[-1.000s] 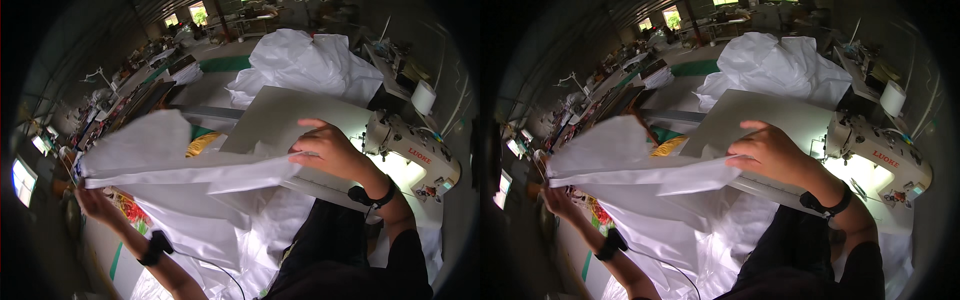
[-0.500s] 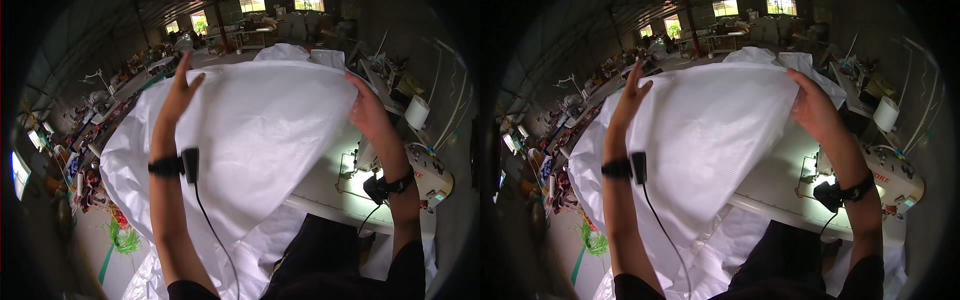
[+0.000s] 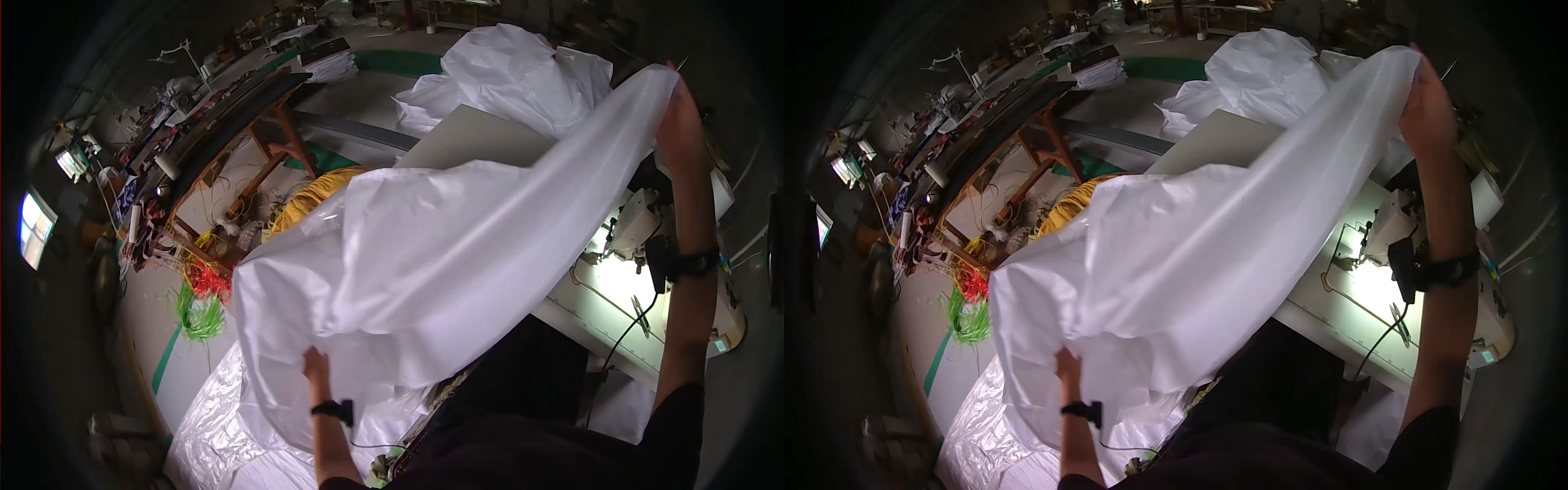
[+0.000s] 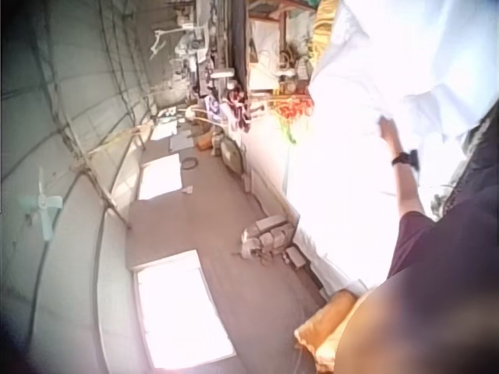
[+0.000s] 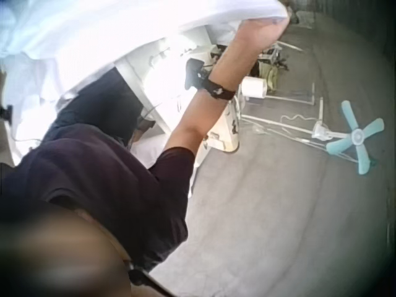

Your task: The person threads a sewing machine, trims the thread with snips, and then guides a large white plastic sheet under the needle to sew a seam. They then fold and reposition the plastic material by hand, aligning the edges before sewing another section.

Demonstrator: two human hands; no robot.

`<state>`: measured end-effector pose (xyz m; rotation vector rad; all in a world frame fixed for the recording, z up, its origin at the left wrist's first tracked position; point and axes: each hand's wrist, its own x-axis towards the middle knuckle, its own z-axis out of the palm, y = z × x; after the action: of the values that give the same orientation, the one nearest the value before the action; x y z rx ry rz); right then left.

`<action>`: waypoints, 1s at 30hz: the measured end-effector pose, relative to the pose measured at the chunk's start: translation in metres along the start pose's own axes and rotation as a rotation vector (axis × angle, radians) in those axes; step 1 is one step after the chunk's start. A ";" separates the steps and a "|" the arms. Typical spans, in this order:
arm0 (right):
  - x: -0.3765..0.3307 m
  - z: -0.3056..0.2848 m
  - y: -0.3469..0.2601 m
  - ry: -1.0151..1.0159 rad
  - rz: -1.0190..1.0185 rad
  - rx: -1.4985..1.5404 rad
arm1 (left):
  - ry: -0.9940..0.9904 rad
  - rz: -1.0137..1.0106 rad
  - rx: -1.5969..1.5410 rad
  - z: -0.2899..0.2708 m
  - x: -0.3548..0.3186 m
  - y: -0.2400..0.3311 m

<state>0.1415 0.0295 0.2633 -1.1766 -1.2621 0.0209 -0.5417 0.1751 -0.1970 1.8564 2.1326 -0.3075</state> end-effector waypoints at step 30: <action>0.101 -0.056 -0.012 0.417 0.073 0.108 | 0.378 0.816 -0.423 -0.158 0.130 0.326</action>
<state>0.2143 0.0463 0.3521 -1.0657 -0.8408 -0.0967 -0.2485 0.3973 -0.0858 2.4085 1.2727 0.6590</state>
